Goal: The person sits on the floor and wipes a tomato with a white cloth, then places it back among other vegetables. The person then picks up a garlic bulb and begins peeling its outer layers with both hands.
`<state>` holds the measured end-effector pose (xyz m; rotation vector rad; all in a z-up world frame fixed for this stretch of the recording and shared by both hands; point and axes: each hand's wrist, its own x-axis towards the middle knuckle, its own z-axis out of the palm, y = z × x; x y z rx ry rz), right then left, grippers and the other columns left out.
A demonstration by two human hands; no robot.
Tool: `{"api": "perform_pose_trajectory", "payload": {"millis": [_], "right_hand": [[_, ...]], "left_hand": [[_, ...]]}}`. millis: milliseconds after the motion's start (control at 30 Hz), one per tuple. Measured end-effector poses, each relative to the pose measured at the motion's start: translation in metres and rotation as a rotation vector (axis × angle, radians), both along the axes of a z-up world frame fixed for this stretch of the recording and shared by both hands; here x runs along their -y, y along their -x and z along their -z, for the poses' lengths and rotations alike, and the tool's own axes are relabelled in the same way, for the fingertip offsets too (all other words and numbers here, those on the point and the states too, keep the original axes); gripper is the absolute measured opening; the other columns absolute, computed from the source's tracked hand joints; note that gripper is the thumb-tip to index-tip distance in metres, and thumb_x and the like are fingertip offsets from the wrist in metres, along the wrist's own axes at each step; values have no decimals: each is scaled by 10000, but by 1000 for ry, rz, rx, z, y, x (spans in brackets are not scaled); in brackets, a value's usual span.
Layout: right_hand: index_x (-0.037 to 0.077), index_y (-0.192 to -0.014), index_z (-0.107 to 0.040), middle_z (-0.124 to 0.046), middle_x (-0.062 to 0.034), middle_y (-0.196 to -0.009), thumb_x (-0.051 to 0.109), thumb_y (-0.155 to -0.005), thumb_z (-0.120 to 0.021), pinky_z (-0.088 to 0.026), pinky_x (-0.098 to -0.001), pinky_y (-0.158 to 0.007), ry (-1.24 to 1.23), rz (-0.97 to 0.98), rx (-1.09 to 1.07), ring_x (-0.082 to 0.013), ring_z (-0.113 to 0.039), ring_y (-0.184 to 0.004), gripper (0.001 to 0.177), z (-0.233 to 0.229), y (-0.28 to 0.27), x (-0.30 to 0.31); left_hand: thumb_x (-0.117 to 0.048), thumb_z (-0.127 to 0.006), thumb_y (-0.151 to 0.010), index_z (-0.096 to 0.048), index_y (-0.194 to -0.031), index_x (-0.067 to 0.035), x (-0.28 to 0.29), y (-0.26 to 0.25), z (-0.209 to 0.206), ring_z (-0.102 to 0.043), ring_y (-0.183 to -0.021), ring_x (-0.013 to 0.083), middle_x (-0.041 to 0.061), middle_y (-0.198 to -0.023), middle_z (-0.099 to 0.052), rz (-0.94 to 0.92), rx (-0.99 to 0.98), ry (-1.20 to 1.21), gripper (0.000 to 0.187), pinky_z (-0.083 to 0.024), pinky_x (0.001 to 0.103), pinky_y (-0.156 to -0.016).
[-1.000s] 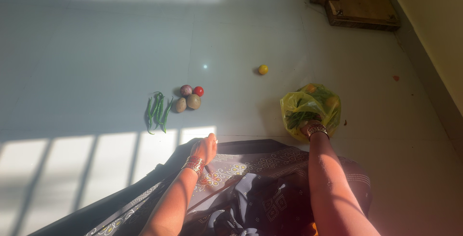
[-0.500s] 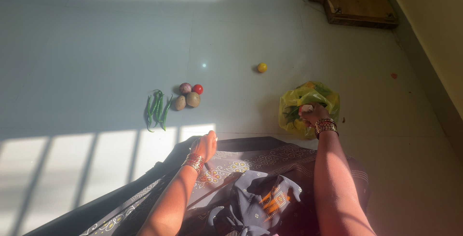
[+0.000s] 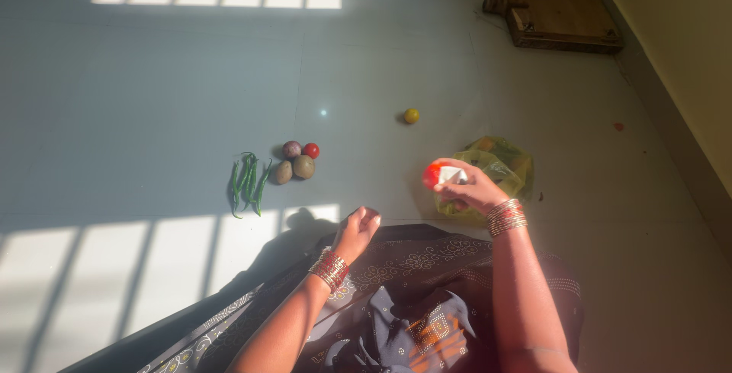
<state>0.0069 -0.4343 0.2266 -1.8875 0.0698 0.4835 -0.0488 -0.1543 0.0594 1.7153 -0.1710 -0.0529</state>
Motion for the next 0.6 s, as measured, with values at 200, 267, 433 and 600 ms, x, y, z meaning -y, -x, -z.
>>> {"api": "perform_pose_trajectory", "payload": {"millis": [200, 267, 433, 600], "right_hand": [[115, -1340, -590, -671, -33, -821, 301, -866, -758, -456, -245, -472, -197, -289, 63, -86, -592, -612, 536, -14, 16, -102], [99, -1301, -605, -671, -49, -793, 357, -919, -713, -454, -249, -463, -179, -249, 116, -95, -566, -561, 474, -15, 15, -122], [41, -1214, -599, -701, -48, -877, 449, -1000, -639, -474, -256, -509, -296, 42, 268, -114, -626, -619, 462, -18, 0, -147], [43, -1249, -695, -660, -88, -1082, 365, -1014, -603, -531, -293, -814, -89, 82, 534, -167, -634, -955, 409, -4, 10, -179]], "left_hand": [[-498, -447, -1032, -510, -1298, -98, -9, -16, -86, -646, -849, 114, 30, -1071, -644, 88, -300, 501, 485, -509, 263, -717], [-495, -478, -1025, -502, -1297, -83, -20, -20, -108, -639, -842, 125, 49, -1071, -632, 80, -287, 596, 494, -500, 270, -709], [-423, -633, -981, -505, -1234, -79, -56, -18, -136, -623, -799, 160, 77, -1031, -632, -72, -229, 727, 446, -498, 299, -698], [-406, -682, -952, -545, -1171, -88, -61, -5, -140, -618, -785, 169, 79, -1012, -641, -79, -336, 906, 409, -497, 319, -706]]}}
